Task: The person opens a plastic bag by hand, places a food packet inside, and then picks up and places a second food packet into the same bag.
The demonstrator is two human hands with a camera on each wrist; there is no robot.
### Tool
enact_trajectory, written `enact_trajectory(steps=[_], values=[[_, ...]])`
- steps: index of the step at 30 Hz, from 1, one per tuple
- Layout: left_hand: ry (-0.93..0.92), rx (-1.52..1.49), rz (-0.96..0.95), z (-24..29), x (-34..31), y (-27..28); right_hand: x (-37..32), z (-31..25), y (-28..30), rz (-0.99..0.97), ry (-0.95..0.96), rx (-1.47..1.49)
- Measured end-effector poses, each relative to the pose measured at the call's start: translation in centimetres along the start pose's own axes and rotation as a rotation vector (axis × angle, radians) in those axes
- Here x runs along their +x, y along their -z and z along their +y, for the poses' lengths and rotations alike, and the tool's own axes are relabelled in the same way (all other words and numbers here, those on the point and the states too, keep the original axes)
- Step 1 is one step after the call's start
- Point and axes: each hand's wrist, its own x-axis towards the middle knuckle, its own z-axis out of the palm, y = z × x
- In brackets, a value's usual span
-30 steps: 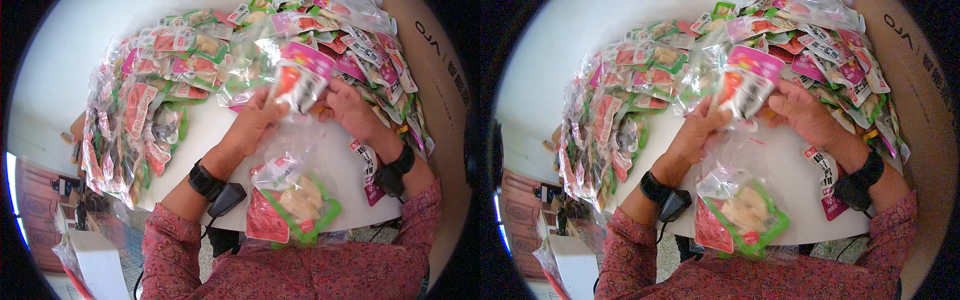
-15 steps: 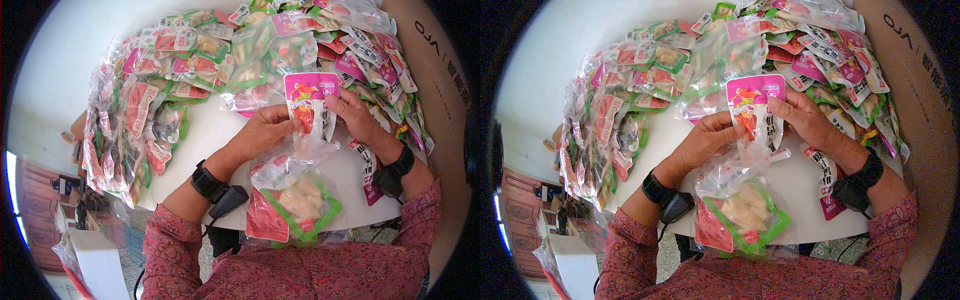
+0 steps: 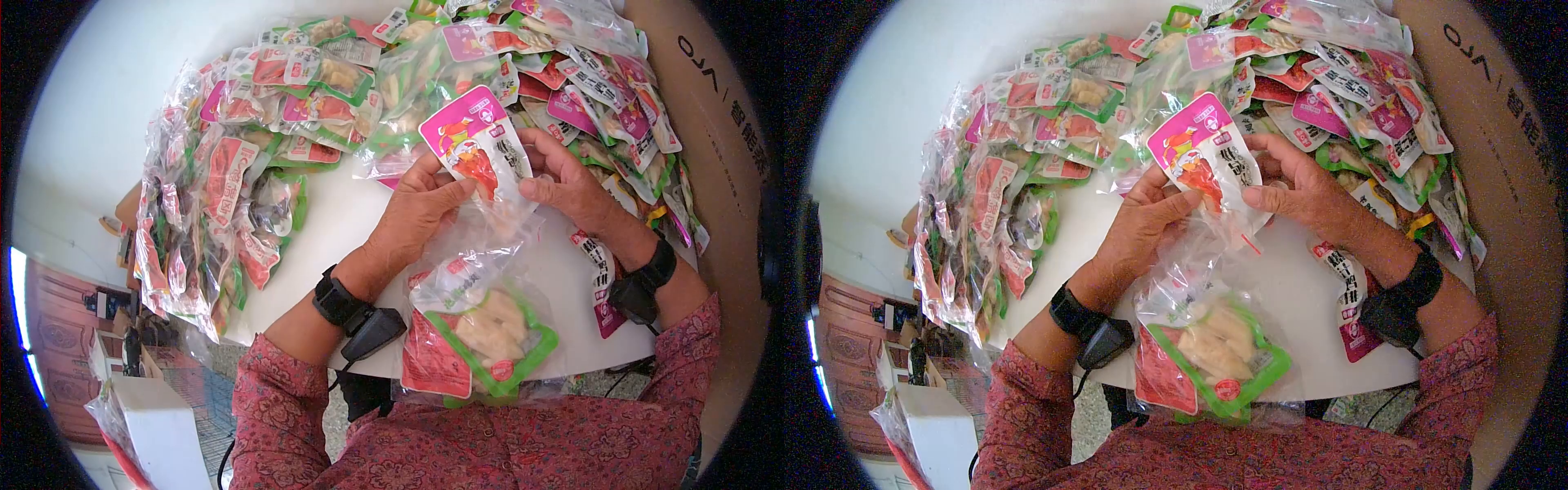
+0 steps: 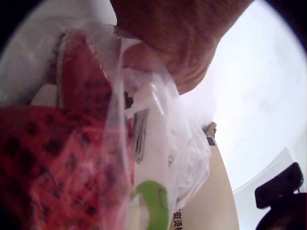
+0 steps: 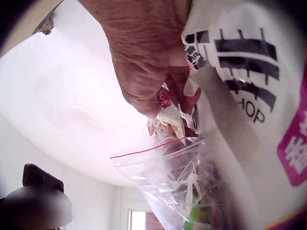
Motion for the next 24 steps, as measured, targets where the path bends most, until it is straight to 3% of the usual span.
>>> enact_trajectory(steps=[3,5,8,10,14,19,22,24], values=[[0.03,0.017,0.033,0.1,0.0,0.2,0.0,-0.3,-0.1,0.04,-0.031,0.022],[0.083,0.067,-0.062,0.7,-0.5,0.0,0.0,-0.4,-0.1,0.066,-0.02,0.015],[0.169,0.115,-0.035,0.9,-0.8,-0.1,0.0,0.0,0.4,0.199,0.07,0.035],[0.166,0.121,-0.015,1.0,-0.8,-0.2,-0.1,0.3,1.1,0.201,-0.007,0.143],[0.169,0.114,-0.005,0.8,-0.8,-0.2,0.1,0.4,0.8,0.213,0.043,0.127],[0.123,0.168,0.021,0.6,-0.8,-0.1,0.4,0.5,0.8,0.225,-0.029,0.299],[0.09,0.162,0.037,0.2,-0.6,0.1,0.2,0.8,0.9,0.223,-0.078,0.105],[0.051,0.164,0.038,0.0,-0.5,0.2,0.2,1.0,0.9,0.217,-0.152,0.193]])
